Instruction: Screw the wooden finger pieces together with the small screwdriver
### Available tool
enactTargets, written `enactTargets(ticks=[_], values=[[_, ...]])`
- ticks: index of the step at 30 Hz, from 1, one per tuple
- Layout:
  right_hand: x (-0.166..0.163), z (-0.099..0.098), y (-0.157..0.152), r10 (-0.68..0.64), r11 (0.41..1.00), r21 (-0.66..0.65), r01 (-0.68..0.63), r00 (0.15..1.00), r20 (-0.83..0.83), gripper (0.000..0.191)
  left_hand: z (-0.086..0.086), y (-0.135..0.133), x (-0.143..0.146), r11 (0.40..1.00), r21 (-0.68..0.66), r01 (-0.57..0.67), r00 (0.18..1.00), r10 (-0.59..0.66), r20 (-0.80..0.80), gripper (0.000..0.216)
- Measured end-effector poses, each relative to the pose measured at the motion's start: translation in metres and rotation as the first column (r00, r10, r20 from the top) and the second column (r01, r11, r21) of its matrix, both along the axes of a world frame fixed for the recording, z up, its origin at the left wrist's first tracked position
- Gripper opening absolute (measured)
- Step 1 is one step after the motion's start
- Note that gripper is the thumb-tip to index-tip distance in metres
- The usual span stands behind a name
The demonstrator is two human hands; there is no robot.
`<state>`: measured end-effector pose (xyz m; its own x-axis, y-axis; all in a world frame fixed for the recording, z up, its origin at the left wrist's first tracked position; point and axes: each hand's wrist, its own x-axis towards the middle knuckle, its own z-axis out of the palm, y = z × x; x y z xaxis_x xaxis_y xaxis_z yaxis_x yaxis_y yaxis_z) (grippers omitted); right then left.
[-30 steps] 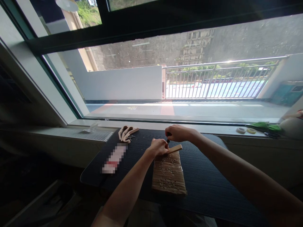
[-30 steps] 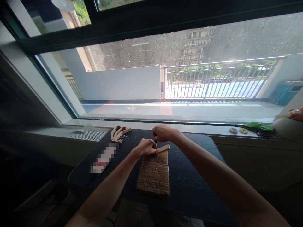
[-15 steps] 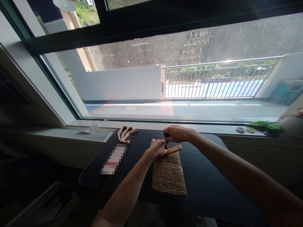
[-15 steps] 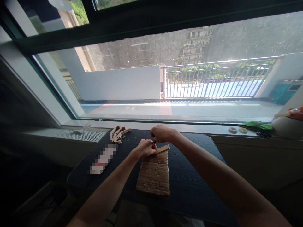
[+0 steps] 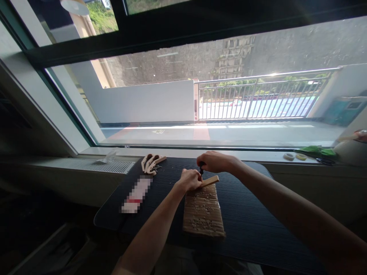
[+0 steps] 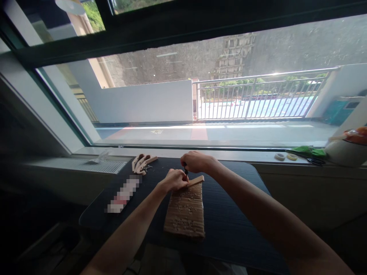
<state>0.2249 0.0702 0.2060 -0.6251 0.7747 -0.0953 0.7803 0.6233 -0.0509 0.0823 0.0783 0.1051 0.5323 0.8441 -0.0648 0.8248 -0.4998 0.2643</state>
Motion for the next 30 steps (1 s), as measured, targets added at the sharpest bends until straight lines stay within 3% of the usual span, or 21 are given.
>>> enactTargets(ticks=[10, 15, 30], values=[[-0.0017, 0.0035, -0.0029, -0.049, 0.998, 0.027, 0.049, 0.999, 0.011, 0.028, -0.0002, -0.0004, 0.0011, 1.000, -0.001, -0.016, 1.000, 0.016, -0.006, 0.020], [0.0020, 0.0039, -0.0024, -0.010, 0.999, 0.042, 0.010, 1.000, 0.015, 0.020, 0.0020, -0.0010, 0.0015, 1.000, -0.005, -0.008, 1.000, 0.008, -0.004, 0.020], [0.0000, 0.0083, -0.0032, -0.025, 0.999, 0.048, 0.024, 0.999, 0.023, 0.022, 0.0040, -0.0024, 0.0015, 1.000, -0.004, -0.004, 1.000, 0.004, -0.025, 0.022]])
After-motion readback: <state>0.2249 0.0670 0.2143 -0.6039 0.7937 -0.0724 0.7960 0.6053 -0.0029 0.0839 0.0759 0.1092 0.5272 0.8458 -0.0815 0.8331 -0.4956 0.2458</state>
